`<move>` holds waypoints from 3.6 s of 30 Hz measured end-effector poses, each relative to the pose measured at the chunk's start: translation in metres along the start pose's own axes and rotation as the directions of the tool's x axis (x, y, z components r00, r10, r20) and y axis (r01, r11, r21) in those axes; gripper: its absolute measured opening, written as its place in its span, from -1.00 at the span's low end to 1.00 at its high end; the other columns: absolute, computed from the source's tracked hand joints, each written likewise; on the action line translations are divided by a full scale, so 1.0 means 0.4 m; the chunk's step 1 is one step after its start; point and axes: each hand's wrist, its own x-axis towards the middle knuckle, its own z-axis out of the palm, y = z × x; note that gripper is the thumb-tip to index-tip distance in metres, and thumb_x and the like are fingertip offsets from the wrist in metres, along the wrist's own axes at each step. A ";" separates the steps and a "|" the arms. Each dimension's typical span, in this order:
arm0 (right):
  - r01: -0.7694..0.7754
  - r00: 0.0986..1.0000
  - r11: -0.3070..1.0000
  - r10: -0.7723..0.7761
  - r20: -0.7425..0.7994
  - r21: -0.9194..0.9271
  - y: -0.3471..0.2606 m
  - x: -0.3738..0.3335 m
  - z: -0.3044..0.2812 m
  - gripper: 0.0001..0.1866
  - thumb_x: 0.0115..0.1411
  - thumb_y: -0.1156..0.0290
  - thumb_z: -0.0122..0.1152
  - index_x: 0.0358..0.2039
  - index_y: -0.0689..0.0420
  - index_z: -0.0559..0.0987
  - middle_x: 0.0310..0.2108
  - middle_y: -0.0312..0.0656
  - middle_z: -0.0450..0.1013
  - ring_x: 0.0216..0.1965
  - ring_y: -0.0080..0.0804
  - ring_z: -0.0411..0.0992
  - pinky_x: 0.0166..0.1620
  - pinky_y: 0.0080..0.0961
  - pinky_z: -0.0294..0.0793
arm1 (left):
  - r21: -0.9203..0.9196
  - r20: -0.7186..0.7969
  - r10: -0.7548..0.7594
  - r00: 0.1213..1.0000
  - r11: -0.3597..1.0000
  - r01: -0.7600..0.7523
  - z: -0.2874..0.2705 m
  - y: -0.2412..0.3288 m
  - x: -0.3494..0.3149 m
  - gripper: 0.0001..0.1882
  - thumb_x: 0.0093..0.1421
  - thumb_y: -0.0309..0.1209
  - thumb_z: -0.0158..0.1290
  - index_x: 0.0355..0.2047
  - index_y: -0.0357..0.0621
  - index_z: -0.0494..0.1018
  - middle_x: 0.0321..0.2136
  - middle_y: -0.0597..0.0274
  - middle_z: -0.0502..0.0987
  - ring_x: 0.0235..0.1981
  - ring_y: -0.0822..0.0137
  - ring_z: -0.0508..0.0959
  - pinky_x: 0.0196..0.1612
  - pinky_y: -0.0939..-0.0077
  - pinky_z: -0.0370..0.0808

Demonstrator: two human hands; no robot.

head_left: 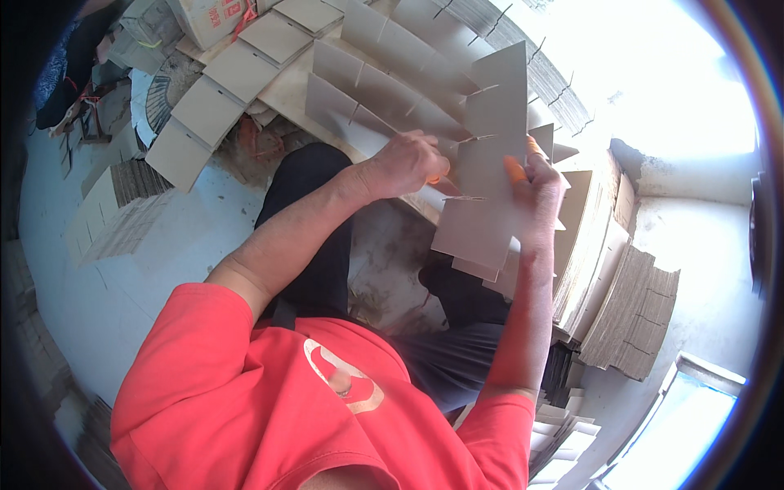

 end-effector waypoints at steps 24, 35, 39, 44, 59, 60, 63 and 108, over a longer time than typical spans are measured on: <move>-0.094 0.918 0.982 0.149 0.366 -0.163 -0.111 0.005 -0.009 -0.55 0.13 0.29 0.22 -0.09 0.37 0.41 -0.52 0.15 0.48 -0.35 0.01 0.52 -0.28 -0.14 0.47 | 0.076 -0.004 -0.058 0.998 0.995 0.058 0.008 -0.007 0.012 -0.94 -0.08 -0.52 0.10 -0.54 -0.08 0.49 -0.65 0.30 0.44 -0.51 0.27 0.43 -0.36 0.38 0.40; 0.027 0.900 0.978 0.066 0.430 -0.206 0.026 -0.188 0.122 -0.29 0.17 0.50 -0.07 0.27 0.43 -0.09 -0.48 0.13 0.49 -0.41 0.10 0.49 -0.35 -0.13 0.45 | 0.018 0.056 -0.042 0.998 0.999 0.041 0.019 -0.001 0.020 -0.96 0.00 -0.48 0.11 -0.51 -0.16 0.51 -0.61 0.24 0.48 -0.49 0.23 0.44 -0.33 0.35 0.41; -0.057 0.955 0.982 0.106 0.278 -0.178 0.010 -0.197 0.071 -0.35 0.14 0.39 0.15 0.22 0.25 0.19 -0.41 0.04 0.51 -0.41 0.04 0.50 -0.36 -0.18 0.46 | 0.024 0.055 -0.028 0.998 0.999 0.026 -0.001 0.002 0.015 -0.84 -0.05 -0.46 0.19 -0.41 -0.20 0.53 -0.49 0.24 0.54 -0.40 0.24 0.48 -0.26 0.36 0.42; -0.273 0.895 0.917 0.130 -0.427 -0.293 0.272 -0.180 -0.096 -0.67 0.17 0.37 0.20 -0.08 0.24 0.49 -0.32 -0.02 0.48 -0.29 -0.16 0.50 -0.26 -0.31 0.49 | -0.006 -0.093 -0.017 0.995 1.000 0.017 -0.067 0.035 0.021 -0.56 -0.18 -0.43 0.30 -0.21 -0.22 0.52 -0.32 0.21 0.58 -0.27 0.21 0.51 -0.12 0.35 0.40; -0.459 0.888 0.678 0.366 -0.278 -0.573 0.522 -0.208 -0.167 -0.77 0.10 0.33 0.28 -0.42 0.22 0.46 -0.48 0.15 0.51 -0.37 0.12 0.51 -0.28 -0.11 0.45 | 0.115 -0.105 -0.126 0.986 0.984 0.138 -0.118 0.005 -0.013 -0.59 -0.15 -0.31 0.31 -0.25 -0.19 0.53 -0.37 0.25 0.58 -0.27 0.24 0.50 -0.04 0.33 0.35; -0.476 0.879 0.661 0.373 -0.297 -0.581 0.519 -0.204 -0.165 -0.78 0.11 0.32 0.26 -0.44 0.21 0.48 -0.47 0.13 0.51 -0.37 0.11 0.51 -0.28 -0.12 0.45 | 0.121 -0.113 -0.122 0.986 0.983 0.136 -0.120 0.007 -0.014 -0.59 -0.14 -0.31 0.31 -0.25 -0.19 0.53 -0.36 0.24 0.58 -0.27 0.24 0.50 -0.03 0.32 0.34; -0.535 0.845 0.647 0.405 -0.350 -0.543 0.501 -0.199 -0.170 -0.77 0.15 0.26 0.22 -0.47 0.17 0.54 -0.39 0.04 0.53 -0.34 0.02 0.51 -0.26 -0.17 0.45 | 0.142 -0.148 -0.112 0.983 0.981 0.133 -0.121 0.005 -0.021 -0.59 -0.14 -0.31 0.30 -0.25 -0.20 0.53 -0.35 0.23 0.58 -0.27 0.23 0.50 -0.03 0.32 0.34; 0.094 0.955 0.995 -0.077 -0.287 0.046 -0.164 0.044 0.001 -0.79 0.13 0.51 0.23 -0.20 0.29 0.58 -0.64 -0.19 0.48 -0.64 -0.61 0.36 -0.46 -0.62 0.36 | 0.129 -0.176 -0.120 0.977 0.981 0.144 -0.119 -0.084 -0.068 -0.94 -0.11 -0.53 0.15 -0.61 -0.13 0.47 -0.66 0.34 0.43 -0.42 0.30 0.42 0.07 0.27 0.28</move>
